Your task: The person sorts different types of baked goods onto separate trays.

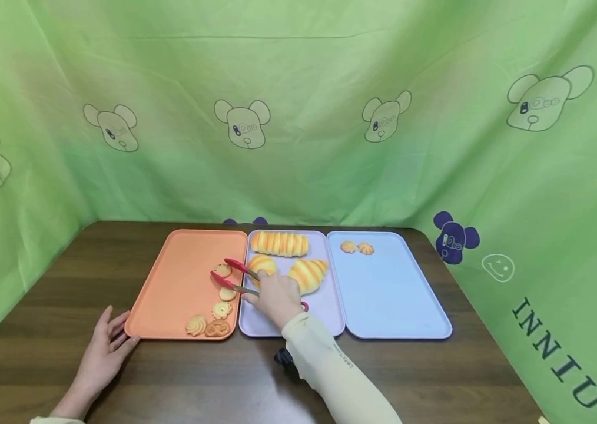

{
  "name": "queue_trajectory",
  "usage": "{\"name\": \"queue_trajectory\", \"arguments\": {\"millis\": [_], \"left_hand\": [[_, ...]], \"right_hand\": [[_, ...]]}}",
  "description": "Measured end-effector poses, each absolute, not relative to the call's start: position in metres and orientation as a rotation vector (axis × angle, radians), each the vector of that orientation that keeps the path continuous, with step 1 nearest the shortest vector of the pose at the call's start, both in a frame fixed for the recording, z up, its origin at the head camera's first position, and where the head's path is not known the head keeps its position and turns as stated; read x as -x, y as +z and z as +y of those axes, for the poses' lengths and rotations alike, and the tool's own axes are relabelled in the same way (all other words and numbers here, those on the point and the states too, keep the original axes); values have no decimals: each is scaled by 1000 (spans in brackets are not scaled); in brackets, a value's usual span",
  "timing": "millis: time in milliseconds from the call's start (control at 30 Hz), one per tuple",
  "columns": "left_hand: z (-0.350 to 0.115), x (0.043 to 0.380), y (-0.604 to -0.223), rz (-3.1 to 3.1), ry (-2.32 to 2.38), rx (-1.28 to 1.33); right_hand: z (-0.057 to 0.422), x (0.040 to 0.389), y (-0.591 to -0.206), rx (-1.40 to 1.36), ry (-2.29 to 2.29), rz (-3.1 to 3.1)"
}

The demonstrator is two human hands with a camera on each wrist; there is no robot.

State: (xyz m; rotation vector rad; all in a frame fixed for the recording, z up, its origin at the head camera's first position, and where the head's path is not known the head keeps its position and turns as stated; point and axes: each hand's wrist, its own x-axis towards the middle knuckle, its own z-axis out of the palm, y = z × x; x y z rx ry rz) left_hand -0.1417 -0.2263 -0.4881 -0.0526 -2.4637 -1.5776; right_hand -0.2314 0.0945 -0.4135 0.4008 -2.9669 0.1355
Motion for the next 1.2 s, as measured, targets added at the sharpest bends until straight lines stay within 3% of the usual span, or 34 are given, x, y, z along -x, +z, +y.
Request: {"name": "queue_trajectory", "arguments": {"millis": [1200], "left_hand": [[-226, 141, -487, -2445, -1577, 73]], "right_hand": [[91, 234, -411, -349, 253, -3084]]}}
